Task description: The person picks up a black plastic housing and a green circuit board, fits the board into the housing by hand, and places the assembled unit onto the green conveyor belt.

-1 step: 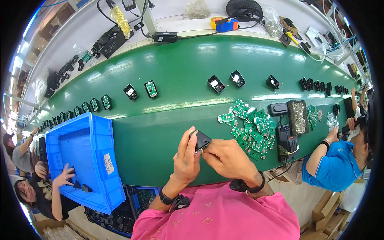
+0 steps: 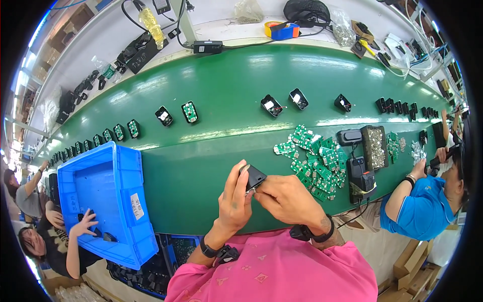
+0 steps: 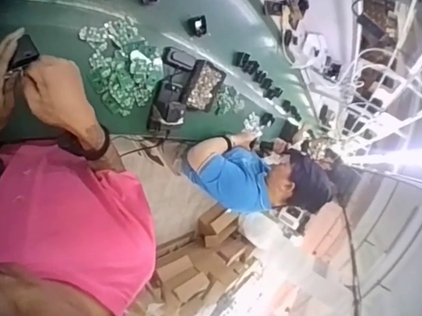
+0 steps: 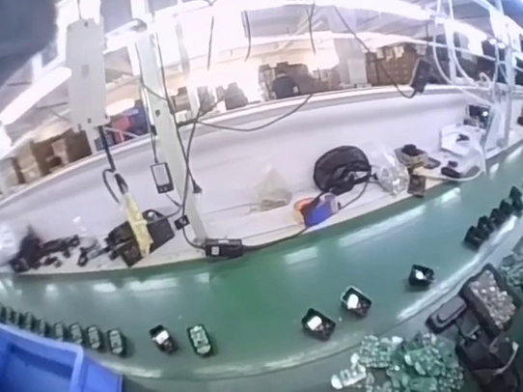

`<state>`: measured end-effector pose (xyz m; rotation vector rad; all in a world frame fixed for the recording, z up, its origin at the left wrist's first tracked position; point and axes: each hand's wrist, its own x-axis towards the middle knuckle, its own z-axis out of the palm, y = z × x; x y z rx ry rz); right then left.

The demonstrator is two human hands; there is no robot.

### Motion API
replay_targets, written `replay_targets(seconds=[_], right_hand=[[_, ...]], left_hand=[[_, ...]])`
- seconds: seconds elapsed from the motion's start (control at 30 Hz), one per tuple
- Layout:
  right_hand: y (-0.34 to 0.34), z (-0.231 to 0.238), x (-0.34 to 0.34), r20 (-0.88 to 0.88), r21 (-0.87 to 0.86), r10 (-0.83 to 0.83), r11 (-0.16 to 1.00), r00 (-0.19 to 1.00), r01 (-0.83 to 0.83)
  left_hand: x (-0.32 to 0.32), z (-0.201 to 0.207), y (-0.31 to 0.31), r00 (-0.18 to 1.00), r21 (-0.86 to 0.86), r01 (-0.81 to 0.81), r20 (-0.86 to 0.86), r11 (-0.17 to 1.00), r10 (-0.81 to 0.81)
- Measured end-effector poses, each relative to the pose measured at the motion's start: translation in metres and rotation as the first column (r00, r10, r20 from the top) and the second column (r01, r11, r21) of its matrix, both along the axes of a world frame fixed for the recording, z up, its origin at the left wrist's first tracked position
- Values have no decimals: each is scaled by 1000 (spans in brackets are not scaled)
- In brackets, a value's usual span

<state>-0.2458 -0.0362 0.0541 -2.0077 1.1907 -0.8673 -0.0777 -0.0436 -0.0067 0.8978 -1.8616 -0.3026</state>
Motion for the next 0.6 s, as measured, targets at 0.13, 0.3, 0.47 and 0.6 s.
replay_targets(seconds=[0.13, 0.3, 0.47, 0.6], right_hand=[[-4, 6, -6, -85, 143, 60, 989, 995, -47], [-5, 3, -5, -23, 162, 43, 986, 999, -39], [5, -1, 8, 154, 269, -148, 958, 977, 103], [6, -15, 15, 202, 91, -174, 983, 964, 158]], left_hand=[[0, -2, 1, 1000, 11, 17, 7, 1000, -17], [-1, -2, 4, 1000, 36, -7, 12, 999, 7], [-3, 0, 5, 996, 138, -54, -66, 989, 64], [-3, 2, 7, 983, 247, -67, -148, 967, 106]])
